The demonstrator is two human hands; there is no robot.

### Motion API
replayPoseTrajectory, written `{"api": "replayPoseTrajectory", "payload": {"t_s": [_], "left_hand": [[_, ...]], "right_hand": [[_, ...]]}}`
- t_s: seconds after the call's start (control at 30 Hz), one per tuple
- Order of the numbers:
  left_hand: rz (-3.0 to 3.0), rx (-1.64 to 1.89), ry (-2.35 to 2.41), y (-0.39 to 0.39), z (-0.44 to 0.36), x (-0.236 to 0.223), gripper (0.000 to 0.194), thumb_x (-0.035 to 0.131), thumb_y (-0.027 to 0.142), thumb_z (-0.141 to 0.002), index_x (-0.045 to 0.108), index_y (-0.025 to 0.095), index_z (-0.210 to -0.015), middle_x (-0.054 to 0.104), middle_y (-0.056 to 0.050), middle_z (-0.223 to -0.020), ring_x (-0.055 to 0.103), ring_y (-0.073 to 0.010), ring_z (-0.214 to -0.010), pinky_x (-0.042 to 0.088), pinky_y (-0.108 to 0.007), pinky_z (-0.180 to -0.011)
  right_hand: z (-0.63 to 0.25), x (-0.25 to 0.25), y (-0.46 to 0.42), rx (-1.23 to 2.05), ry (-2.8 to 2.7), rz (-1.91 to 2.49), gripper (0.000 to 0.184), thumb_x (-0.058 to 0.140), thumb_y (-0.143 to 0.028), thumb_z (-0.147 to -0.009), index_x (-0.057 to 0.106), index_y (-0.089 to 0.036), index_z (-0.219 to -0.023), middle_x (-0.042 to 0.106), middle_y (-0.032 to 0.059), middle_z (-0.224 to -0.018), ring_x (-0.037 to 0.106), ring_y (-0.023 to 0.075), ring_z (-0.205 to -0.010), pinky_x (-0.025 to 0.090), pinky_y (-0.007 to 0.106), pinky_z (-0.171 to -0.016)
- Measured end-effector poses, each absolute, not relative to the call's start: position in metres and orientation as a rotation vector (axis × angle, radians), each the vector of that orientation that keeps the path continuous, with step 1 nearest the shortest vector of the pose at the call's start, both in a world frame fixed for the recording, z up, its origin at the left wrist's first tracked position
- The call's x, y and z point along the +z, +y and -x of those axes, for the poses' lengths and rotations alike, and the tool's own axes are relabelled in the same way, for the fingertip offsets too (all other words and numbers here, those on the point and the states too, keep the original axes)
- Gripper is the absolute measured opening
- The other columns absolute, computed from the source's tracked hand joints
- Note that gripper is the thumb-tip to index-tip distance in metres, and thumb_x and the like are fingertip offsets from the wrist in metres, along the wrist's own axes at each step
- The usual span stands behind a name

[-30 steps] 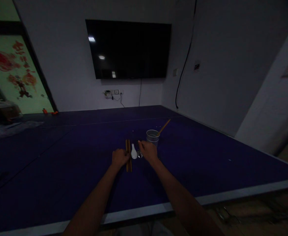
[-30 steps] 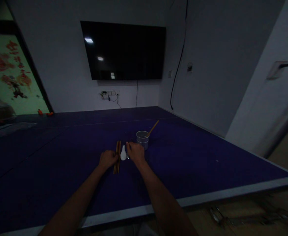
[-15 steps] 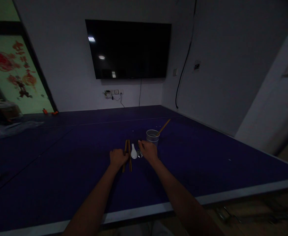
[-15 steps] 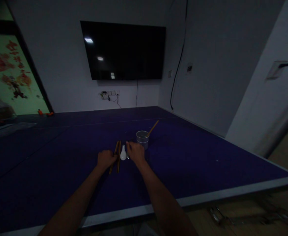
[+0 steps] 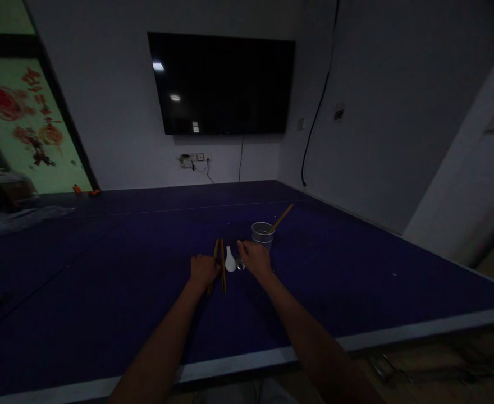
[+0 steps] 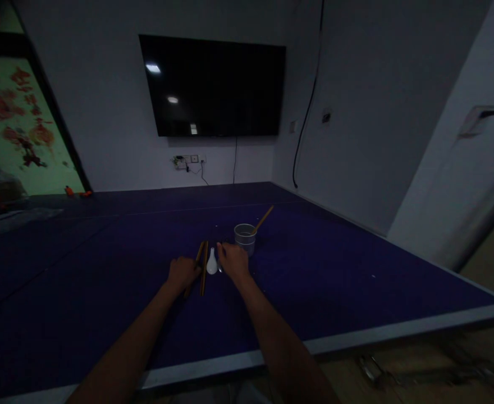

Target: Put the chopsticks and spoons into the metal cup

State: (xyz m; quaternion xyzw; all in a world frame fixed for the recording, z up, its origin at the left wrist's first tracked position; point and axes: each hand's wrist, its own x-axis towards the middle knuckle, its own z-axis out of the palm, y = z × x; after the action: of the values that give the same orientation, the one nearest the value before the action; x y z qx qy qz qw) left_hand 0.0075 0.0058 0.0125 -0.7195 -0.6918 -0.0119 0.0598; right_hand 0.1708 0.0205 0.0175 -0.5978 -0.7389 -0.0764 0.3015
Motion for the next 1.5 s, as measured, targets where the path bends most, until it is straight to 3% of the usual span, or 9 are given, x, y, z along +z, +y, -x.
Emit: {"api": "replayPoseTrajectory", "payload": {"t_s": [0.3, 0.5, 0.7, 1.03, 1.27, 1.5], "left_hand": [[2.111, -0.283, -2.039, 0.004, -0.004, 0.017, 0.035, 0.037, 0.030, -0.086, 0.067, 0.013, -0.091, 0.066, -0.015, -0.092, 0.055, -0.0281, -0.101, 0.041, -0.039, -0.082], [2.227, -0.485, -1.635, 0.000, -0.015, 0.023, 0.030, 0.035, 0.030, -0.089, 0.062, 0.016, -0.091, 0.062, -0.011, -0.090, 0.051, -0.0243, -0.098, 0.038, -0.037, -0.082], [2.293, -0.640, -1.377, -0.004, -0.019, 0.017, 0.026, 0.036, 0.032, -0.090, 0.058, 0.018, -0.093, 0.058, -0.009, -0.089, 0.048, -0.0225, -0.095, 0.037, -0.036, -0.082], [2.223, -0.892, -1.456, 0.005, -0.008, 0.004, 0.032, 0.034, 0.035, -0.091, 0.053, 0.017, -0.109, 0.058, -0.010, -0.105, 0.049, -0.0215, -0.098, 0.038, -0.035, -0.084], [2.214, -0.871, -1.582, 0.012, -0.004, -0.001, 0.032, 0.035, 0.035, -0.090, 0.052, 0.017, -0.111, 0.059, -0.009, -0.104, 0.050, -0.0217, -0.099, 0.039, -0.036, -0.086], [2.201, -0.878, -1.642, 0.014, -0.002, -0.004, 0.032, 0.036, 0.035, -0.090, 0.052, 0.019, -0.113, 0.059, -0.009, -0.106, 0.050, -0.0212, -0.101, 0.039, -0.035, -0.086]], "right_hand": [[-0.172, 0.014, 0.024, -0.114, -1.963, 1.550, 0.045, 0.033, -0.043, -0.093, 0.066, -0.018, -0.075, 0.068, 0.0064, -0.074, 0.061, 0.0146, -0.067, 0.030, 0.023, -0.055], [-0.165, 0.008, 0.032, 0.427, -1.837, 1.101, 0.044, 0.036, -0.048, -0.089, 0.066, -0.017, -0.083, 0.065, 0.0018, -0.070, 0.058, 0.0134, -0.062, 0.038, 0.022, -0.057], [-0.157, 0.012, 0.027, 0.671, -1.626, 0.938, 0.044, 0.041, -0.053, -0.084, 0.060, -0.015, -0.073, 0.055, -0.0009, -0.057, 0.052, 0.0130, -0.054, 0.038, 0.022, -0.050], [-0.212, 0.049, 0.012, -0.122, -0.981, 1.308, 0.051, 0.025, -0.049, -0.092, 0.060, -0.011, -0.094, 0.066, 0.0136, -0.085, 0.060, 0.0213, -0.081, 0.040, 0.029, -0.072], [-0.227, 0.047, 0.031, -0.229, -1.149, 1.494, 0.048, 0.025, -0.044, -0.094, 0.061, -0.013, -0.085, 0.066, 0.0129, -0.080, 0.059, 0.0212, -0.074, 0.036, 0.028, -0.066], [-0.231, 0.044, 0.045, -0.201, -1.252, 1.642, 0.043, 0.030, -0.037, -0.094, 0.063, -0.010, -0.089, 0.067, 0.0153, -0.079, 0.061, 0.0208, -0.070, 0.034, 0.027, -0.061]]}}
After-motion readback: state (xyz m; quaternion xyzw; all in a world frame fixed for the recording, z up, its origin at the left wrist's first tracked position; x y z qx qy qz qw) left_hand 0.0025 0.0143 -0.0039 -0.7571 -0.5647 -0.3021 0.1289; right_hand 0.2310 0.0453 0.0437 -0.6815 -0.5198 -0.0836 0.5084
